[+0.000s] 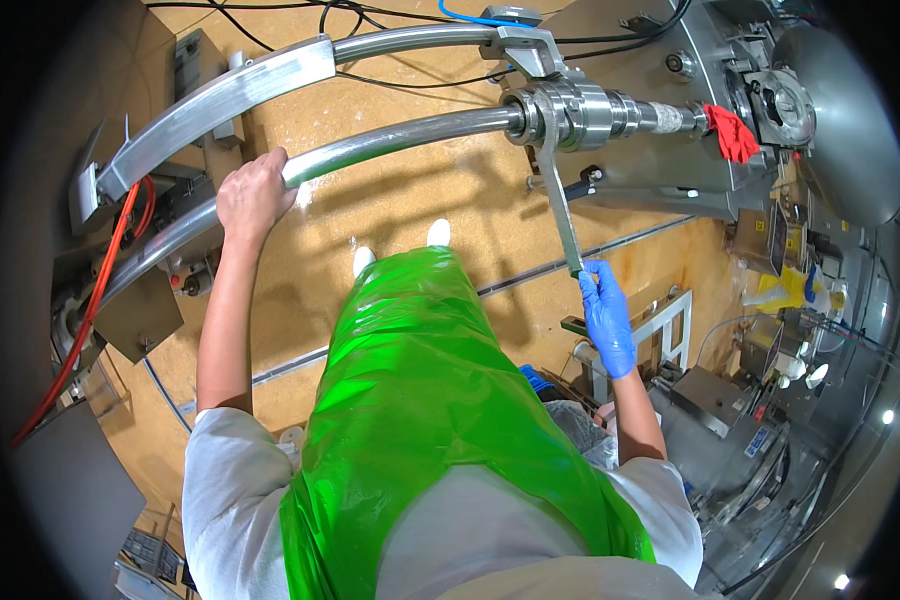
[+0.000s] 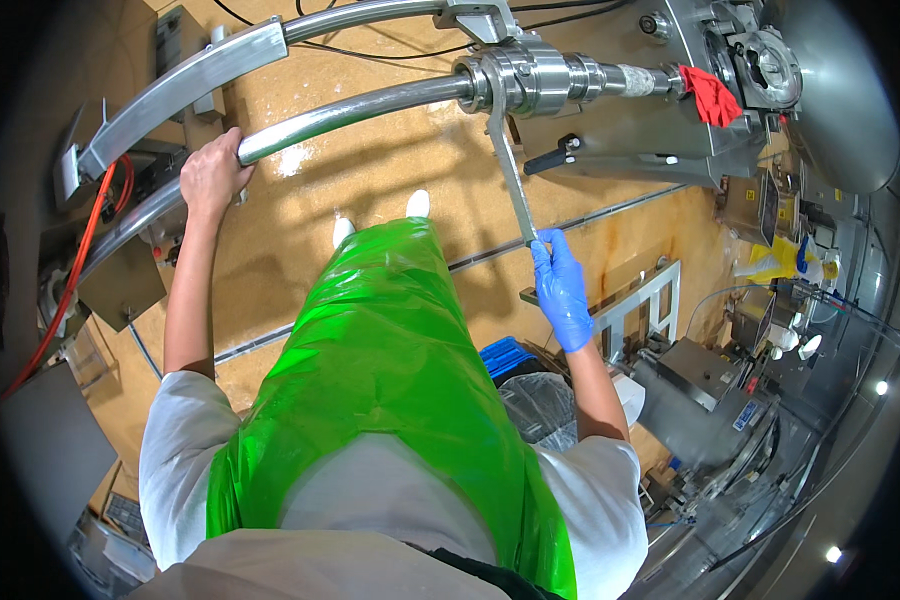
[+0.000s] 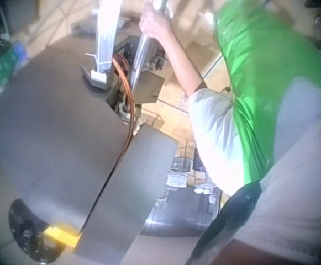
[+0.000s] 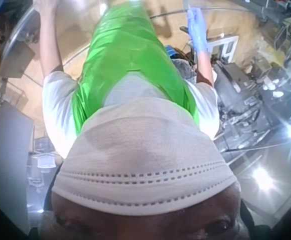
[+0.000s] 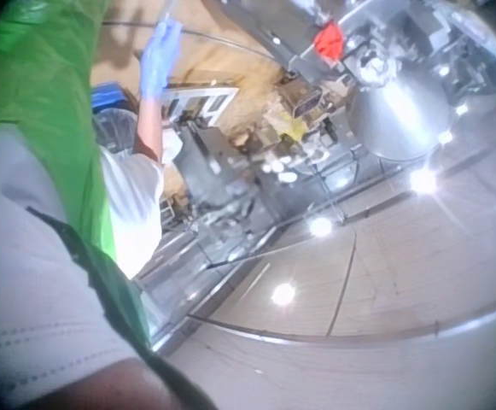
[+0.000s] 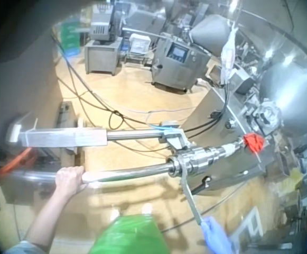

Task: The person assembles a metal pipe into a machine, secures it with a wrench, and wipes the area with a cloth. The person repeats the process of inserting, tightening, and wiping the pipe multiple times.

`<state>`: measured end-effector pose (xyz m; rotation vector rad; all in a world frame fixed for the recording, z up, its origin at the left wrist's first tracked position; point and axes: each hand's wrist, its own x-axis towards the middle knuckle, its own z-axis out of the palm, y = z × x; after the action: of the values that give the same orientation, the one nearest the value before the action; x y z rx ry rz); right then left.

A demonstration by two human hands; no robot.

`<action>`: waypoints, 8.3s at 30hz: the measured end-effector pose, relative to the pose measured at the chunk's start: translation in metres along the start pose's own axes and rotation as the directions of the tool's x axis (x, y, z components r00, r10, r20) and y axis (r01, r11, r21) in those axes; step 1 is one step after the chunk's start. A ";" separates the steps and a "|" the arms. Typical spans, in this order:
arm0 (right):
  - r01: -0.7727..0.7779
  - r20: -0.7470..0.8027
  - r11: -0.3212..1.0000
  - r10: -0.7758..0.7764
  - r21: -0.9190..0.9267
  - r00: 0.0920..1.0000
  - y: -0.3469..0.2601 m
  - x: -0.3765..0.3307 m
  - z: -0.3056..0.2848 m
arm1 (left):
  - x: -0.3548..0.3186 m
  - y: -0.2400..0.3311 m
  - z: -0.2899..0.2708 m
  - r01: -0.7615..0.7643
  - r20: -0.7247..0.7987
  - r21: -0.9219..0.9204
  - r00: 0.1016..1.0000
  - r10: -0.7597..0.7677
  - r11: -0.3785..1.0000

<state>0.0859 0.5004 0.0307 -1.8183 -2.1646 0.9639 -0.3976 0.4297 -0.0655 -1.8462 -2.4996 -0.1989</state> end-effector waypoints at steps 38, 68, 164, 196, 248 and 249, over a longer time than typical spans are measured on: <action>-0.072 -0.143 0.993 0.059 -0.089 0.988 0.074 0.043 0.101 | 0.003 0.000 -0.006 0.008 0.093 -0.009 0.996 -0.007 1.000; 0.152 -0.426 0.973 -0.066 0.173 0.902 0.073 0.033 0.025 | 0.012 0.007 -0.024 0.094 0.291 -0.250 0.957 -0.018 0.964; 0.909 0.381 0.232 -0.851 -0.346 0.362 -0.544 -0.086 0.565 | -0.403 -0.351 -0.001 -0.313 0.166 -0.906 0.359 -0.918 -0.286; 0.860 0.470 0.148 -0.786 -0.489 0.402 -0.445 -0.227 0.524 | -0.469 -0.260 -0.007 -0.592 0.208 -0.632 0.492 -0.845 -0.500; 0.713 0.377 0.240 -0.714 -0.659 0.590 -0.537 -0.107 0.562 | -0.328 -0.361 -0.009 -0.396 0.200 -0.862 0.306 -0.931 -0.316; 0.714 0.373 0.254 -0.712 -0.653 0.594 -0.537 -0.106 0.562 | -0.328 -0.358 -0.011 -0.463 0.193 -0.792 0.429 -0.883 -0.398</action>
<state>-0.6142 0.1630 -0.0788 -0.6044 -3.1649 -0.2519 -0.6423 0.0131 -0.1173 0.2353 -1.3665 -3.1003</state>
